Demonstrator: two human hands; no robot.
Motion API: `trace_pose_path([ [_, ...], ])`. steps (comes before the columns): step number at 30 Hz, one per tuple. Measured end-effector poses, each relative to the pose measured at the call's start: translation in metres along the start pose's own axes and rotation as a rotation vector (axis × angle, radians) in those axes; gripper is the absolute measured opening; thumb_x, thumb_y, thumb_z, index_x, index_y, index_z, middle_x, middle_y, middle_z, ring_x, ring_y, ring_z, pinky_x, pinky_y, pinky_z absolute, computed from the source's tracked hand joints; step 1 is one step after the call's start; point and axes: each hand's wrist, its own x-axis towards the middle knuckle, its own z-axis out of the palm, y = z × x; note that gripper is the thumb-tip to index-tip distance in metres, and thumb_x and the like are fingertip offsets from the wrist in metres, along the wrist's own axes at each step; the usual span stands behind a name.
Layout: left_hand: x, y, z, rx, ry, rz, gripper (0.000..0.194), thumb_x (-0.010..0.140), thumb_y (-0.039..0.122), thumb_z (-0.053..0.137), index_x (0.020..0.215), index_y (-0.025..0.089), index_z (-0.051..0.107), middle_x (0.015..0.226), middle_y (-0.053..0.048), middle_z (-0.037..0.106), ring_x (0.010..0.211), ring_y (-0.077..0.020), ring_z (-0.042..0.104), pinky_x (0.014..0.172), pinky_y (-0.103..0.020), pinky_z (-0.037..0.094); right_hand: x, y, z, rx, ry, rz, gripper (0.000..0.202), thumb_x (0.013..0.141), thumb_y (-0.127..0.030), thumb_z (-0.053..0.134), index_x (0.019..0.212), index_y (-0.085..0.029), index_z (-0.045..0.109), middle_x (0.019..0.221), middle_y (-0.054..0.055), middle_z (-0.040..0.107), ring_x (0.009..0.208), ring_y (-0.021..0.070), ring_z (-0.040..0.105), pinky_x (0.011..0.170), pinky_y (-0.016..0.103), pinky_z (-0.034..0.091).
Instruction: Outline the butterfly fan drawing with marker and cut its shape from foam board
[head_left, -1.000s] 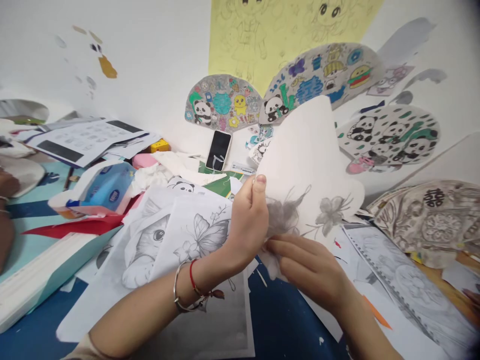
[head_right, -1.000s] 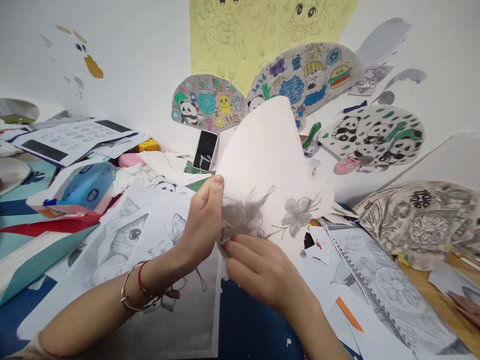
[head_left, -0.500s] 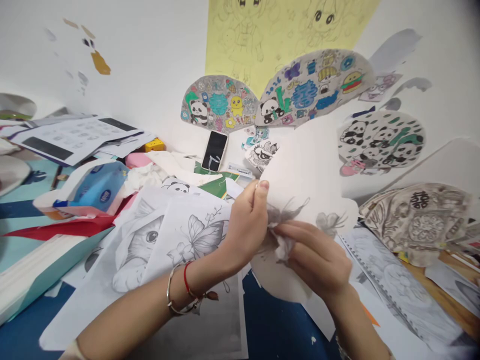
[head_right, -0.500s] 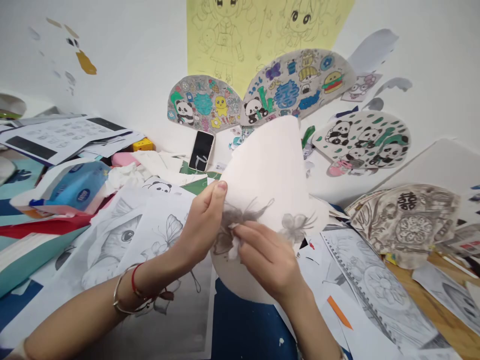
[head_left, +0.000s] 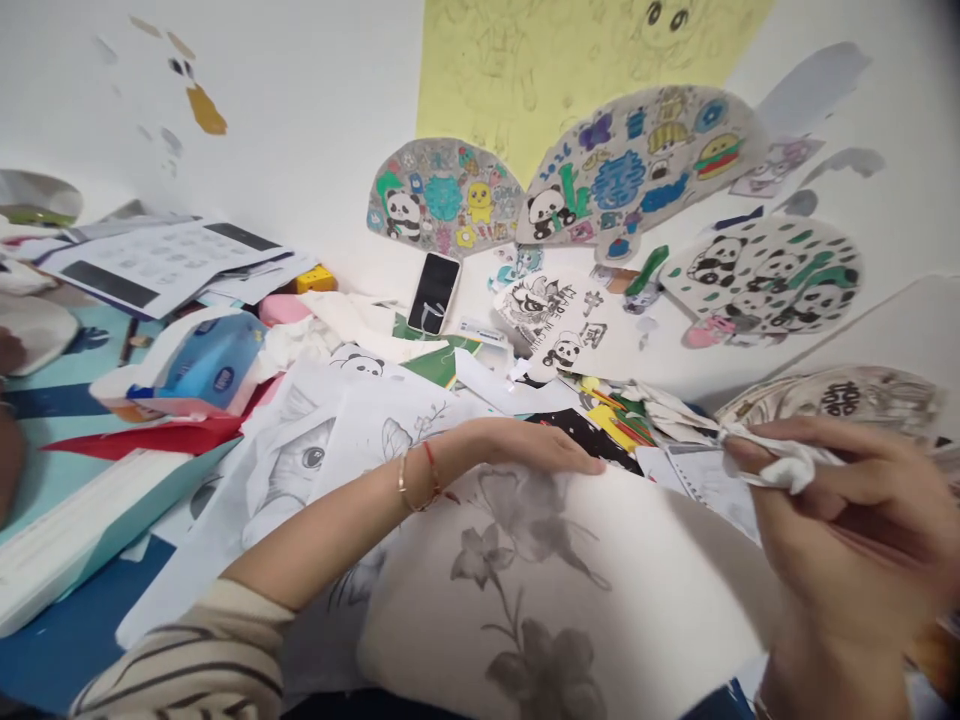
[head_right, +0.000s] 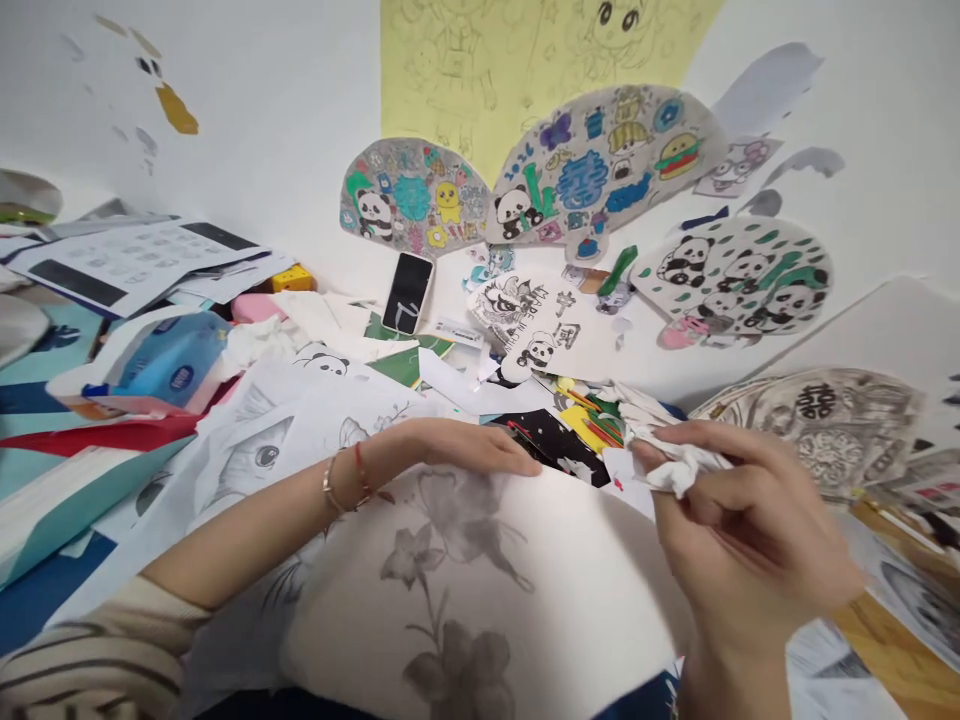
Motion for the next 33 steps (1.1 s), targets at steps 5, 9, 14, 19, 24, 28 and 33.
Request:
trace_pose_path([
  [5,0.051,-0.012,0.008,0.437,0.156,0.086,0.046,0.087,0.056,0.042,0.102,0.018,0.062,0.102,-0.004,0.065,0.087,-0.0176,0.059,0.077,-0.027,0.047,-0.009,0.035,-0.006,-0.068,-0.216,-0.036,0.031,0.07,-0.011,0.064,0.053,-0.02,0.039,0.087,0.005,0.063,0.083,0.0214,0.062,0.07,0.034,0.045],
  [9,0.031,-0.018,0.025,0.564,0.332,0.071,0.046,0.087,0.043,0.05,0.122,0.012,0.048,0.116,-0.014,0.056,0.105,-0.0272,0.052,0.088,-0.038,0.042,-0.035,0.062,-0.015,-0.038,-0.437,0.144,0.028,0.076,-0.017,0.06,0.059,-0.02,0.038,0.094,0.005,0.064,0.088,0.0196,0.061,0.076,0.033,0.044],
  [14,-0.052,-0.035,0.085,0.927,0.449,0.164,0.026,0.088,0.023,0.047,0.111,0.013,0.053,0.11,-0.015,0.054,0.102,-0.0289,0.05,0.087,-0.043,0.043,-0.086,0.069,-0.006,0.065,-0.752,0.251,0.021,0.075,-0.007,0.048,0.064,-0.021,0.036,0.095,0.006,0.066,0.092,0.0188,0.062,0.07,0.028,0.046],
  [19,-0.103,-0.058,0.127,1.0,0.381,0.385,0.015,0.089,0.025,0.048,0.1,0.018,0.055,0.1,-0.01,0.054,0.094,-0.0238,0.05,0.085,-0.039,0.043,-0.115,0.056,0.025,0.252,-0.94,0.147,0.026,0.059,0.004,0.036,0.064,-0.021,0.03,0.094,0.004,0.065,0.09,0.0169,0.06,0.073,0.029,0.046],
  [24,-0.103,-0.078,0.127,1.0,0.342,0.433,0.012,0.09,0.023,0.048,0.082,0.017,0.055,0.08,-0.005,0.054,0.076,-0.0183,0.049,0.072,-0.032,0.042,-0.126,0.05,0.046,0.294,-1.095,0.058,0.029,0.06,0.008,0.033,0.066,-0.021,0.032,0.09,0.002,0.063,0.087,0.0157,0.055,0.07,0.028,0.044],
  [28,-0.099,-0.089,0.127,1.023,0.345,0.502,0.008,0.087,0.016,0.05,0.085,0.014,0.057,0.078,-0.004,0.056,0.075,-0.018,0.051,0.074,-0.032,0.042,-0.132,0.052,0.049,0.272,-1.089,0.008,0.031,0.062,0.009,0.032,0.068,-0.021,0.035,0.09,0.002,0.062,0.086,0.0162,0.054,0.07,0.03,0.045],
  [33,-0.1,-0.093,0.127,0.978,0.368,0.522,0.007,0.085,0.015,0.053,0.088,0.013,0.059,0.081,-0.005,0.06,0.081,-0.0193,0.054,0.085,-0.036,0.042,-0.137,0.052,0.05,0.293,-1.069,0.014,0.032,0.063,0.009,0.033,0.071,-0.021,0.039,0.091,0.001,0.063,0.088,0.0157,0.055,0.07,0.029,0.047],
])
